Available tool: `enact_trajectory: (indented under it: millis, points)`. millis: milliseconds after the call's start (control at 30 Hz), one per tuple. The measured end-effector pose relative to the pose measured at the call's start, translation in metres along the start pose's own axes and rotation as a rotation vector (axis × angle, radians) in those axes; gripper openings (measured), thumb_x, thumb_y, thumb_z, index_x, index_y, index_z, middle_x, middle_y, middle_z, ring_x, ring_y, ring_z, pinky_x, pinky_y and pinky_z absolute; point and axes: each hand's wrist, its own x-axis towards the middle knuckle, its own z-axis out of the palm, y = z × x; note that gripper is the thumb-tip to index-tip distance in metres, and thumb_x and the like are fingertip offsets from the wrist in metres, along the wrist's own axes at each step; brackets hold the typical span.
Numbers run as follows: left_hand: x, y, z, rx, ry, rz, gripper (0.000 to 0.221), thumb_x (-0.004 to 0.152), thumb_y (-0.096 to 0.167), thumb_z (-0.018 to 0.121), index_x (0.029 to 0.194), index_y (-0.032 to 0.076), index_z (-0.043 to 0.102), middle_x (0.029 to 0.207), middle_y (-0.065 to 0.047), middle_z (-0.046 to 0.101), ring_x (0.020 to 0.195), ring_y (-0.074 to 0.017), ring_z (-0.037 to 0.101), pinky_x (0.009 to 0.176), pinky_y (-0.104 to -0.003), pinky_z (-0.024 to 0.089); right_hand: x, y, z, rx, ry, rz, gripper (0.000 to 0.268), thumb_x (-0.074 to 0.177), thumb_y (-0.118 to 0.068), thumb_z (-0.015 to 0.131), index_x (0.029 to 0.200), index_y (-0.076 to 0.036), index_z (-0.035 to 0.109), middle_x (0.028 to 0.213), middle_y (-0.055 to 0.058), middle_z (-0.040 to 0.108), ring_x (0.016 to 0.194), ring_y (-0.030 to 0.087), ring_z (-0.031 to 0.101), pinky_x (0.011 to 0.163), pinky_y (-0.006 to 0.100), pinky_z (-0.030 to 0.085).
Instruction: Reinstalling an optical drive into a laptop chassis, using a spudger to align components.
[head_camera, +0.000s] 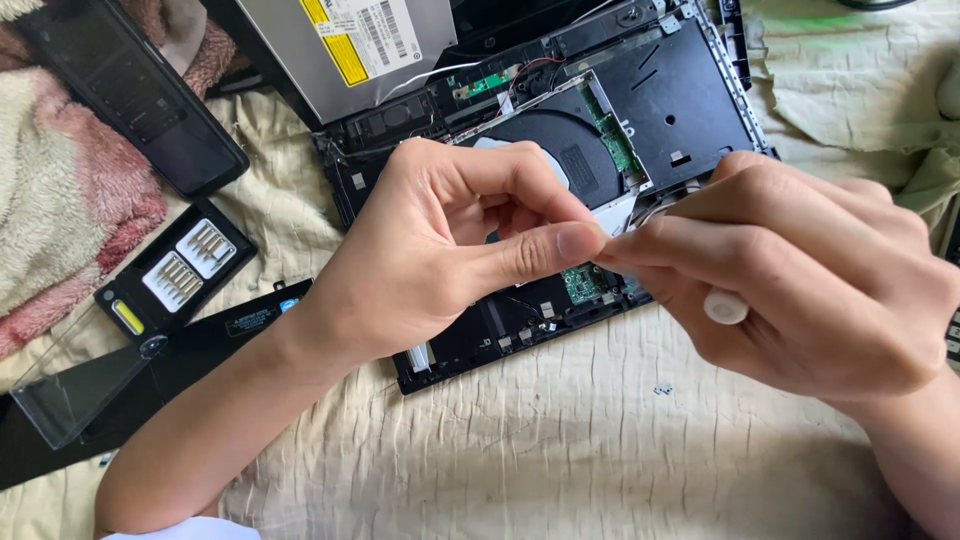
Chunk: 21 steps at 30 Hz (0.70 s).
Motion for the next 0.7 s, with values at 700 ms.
enact_trajectory:
  millis: [700]
  points:
    - [0.031,-0.053,-0.121,1.293,0.249,0.097,0.018,0.099,0.009,0.082,0.083,0.004,0.074,0.082,-0.009,0.07,0.072,-0.0302,0.067,0.063,-0.047,0.051,-0.025,0.016,-0.004,0.091,-0.048,-0.021,0.012,0.098,0.018,0.068,0.105,0.008,0.066,0.087,0.017,0.056,0.064,0.021,0.054,0.061,0.036,0.045]
